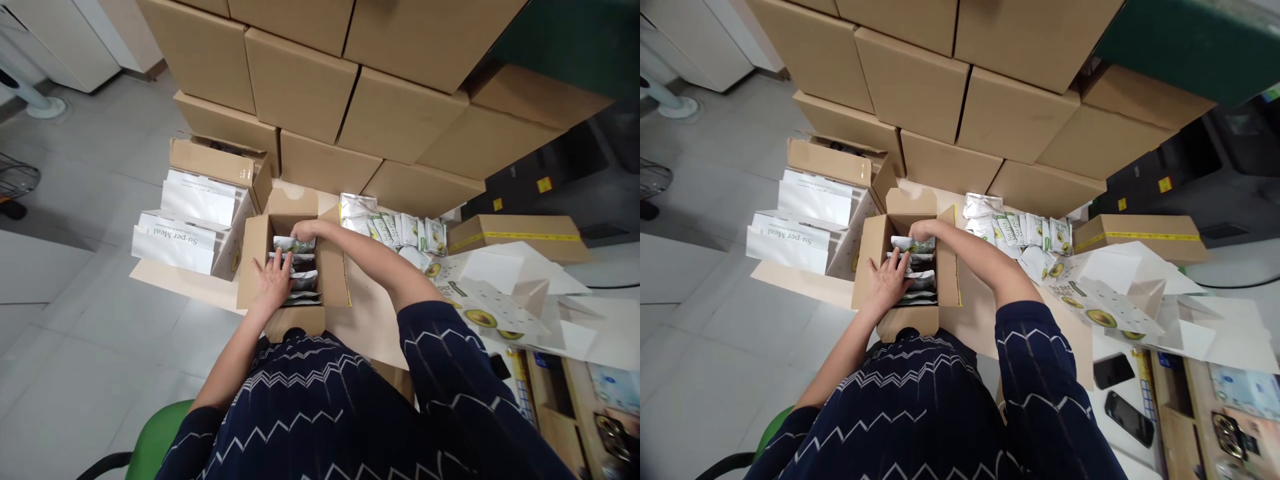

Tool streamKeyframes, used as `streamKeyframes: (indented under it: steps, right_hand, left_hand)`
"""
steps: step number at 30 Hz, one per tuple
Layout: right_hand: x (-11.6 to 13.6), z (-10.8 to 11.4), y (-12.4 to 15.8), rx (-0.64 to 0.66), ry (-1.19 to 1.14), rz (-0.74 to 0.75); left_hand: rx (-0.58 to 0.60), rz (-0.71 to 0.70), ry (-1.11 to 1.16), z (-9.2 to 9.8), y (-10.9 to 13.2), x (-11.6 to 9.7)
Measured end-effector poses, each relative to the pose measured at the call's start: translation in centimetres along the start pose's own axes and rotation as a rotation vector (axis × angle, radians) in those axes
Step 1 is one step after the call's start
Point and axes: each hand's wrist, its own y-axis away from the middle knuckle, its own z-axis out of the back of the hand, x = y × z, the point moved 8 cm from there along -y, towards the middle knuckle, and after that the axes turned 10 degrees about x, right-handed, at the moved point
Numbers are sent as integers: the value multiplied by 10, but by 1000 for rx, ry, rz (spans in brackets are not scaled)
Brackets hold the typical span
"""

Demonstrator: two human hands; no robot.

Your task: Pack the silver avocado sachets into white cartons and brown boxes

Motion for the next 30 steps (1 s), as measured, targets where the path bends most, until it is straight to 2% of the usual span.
streamKeyframes:
  steps: [6, 15, 18, 21, 23, 24, 25, 27, 28, 29, 30]
  right_hand:
    - [12, -15, -18, 28, 63, -39]
    - [17, -16, 0, -85, 0, -51]
    - [21, -12, 23, -228, -92, -37]
    - [21, 1, 72, -568, -340, 159]
    - [-5, 1, 115, -850, -610, 242]
    - [-28, -5, 134, -991, -748, 217]
    - [-55, -17, 151, -1121, -870, 144]
    - [-111, -56, 175, -1327, -1013, -118]
    - [-134, -79, 179, -1362, -1052, -273]
    - [-154, -103, 177, -1336, -1076, -421]
    - [-168, -125, 168, -1244, -1077, -548]
  left_hand:
    - [-10, 23, -6, 3, 2, -1]
    - [45, 23, -75, 5, -13, 3]
    - [34, 10, -78, 5, -14, 4]
    - [24, 3, -67, 4, -13, 4]
    - [23, 1, -58, 4, -13, 4]
    - [25, -2, -52, 4, -12, 3]
    - [26, -5, -46, 4, -12, 3]
    - [27, -8, -35, 4, -12, 2]
    - [25, -9, -33, 5, -12, 2]
    - [24, -8, -32, 5, -12, 2]
    - [24, -6, -33, 6, -12, 2]
